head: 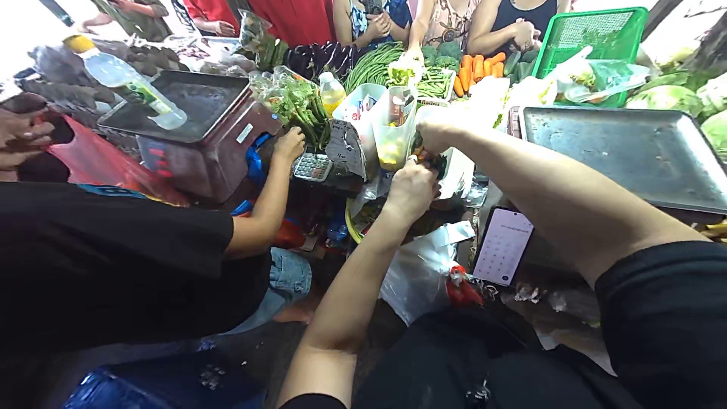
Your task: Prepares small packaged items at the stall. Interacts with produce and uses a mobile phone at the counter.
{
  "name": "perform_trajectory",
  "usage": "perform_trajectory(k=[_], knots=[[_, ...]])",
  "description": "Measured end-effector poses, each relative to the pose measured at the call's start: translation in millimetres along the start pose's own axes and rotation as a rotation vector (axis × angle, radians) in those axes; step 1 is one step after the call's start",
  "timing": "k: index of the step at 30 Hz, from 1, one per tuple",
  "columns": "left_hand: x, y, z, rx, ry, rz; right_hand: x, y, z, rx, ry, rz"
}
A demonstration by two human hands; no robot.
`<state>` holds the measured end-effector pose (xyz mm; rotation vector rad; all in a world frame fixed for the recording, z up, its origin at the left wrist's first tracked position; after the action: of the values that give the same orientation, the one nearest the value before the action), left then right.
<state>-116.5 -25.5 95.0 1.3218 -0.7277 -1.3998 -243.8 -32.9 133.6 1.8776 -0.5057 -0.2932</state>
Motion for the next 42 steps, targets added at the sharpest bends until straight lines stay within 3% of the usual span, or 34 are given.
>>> perform_trajectory(k=[3, 9, 16, 20, 24, 31, 36, 39, 42], knots=[[14, -7, 31, 0.002, 0.020, 0.006, -17, 19, 2, -0.206, 0.052, 0.038], [26, -2, 55, -0.057, 0.006, -0.103, -21, 32, -13, -0.383, 0.147, -0.070], [37, 26, 66, -0.390, 0.057, -0.166, -34, 22, -13, -0.524, 0.306, -0.217], [58, 24, 101, -0.251, 0.219, -0.523, -46, 24, -13, -0.649, 0.373, -0.060], [70, 14, 132, -0.162, 0.163, -0.753, -56, 26, -8, -0.609, 0.357, 0.024], [68, 24, 137, -0.261, 0.211, -0.763, -78, 22, 12, -0.485, 0.252, 0.246], [68, 29, 136, -0.325, 0.181, -0.755, -83, 37, 1, -0.393, 0.169, 0.515], [68, 33, 136, -0.329, 0.188, -0.767, -84, 46, -8, -0.473, 0.256, 0.791], [64, 38, 136, -0.351, 0.141, -0.824, -85, 54, -15, -0.637, 0.289, 0.765]])
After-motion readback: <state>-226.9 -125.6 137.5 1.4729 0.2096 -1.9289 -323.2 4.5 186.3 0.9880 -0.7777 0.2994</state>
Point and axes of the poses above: each hand's wrist, its own z-axis towards the middle knuckle, its own y-axis out of the back of the hand, x = y × z, the point moved 6 cm from there along z, towards the middle knuckle, and after that the axes turned 9 degrees about y, right-handed, at the moved point
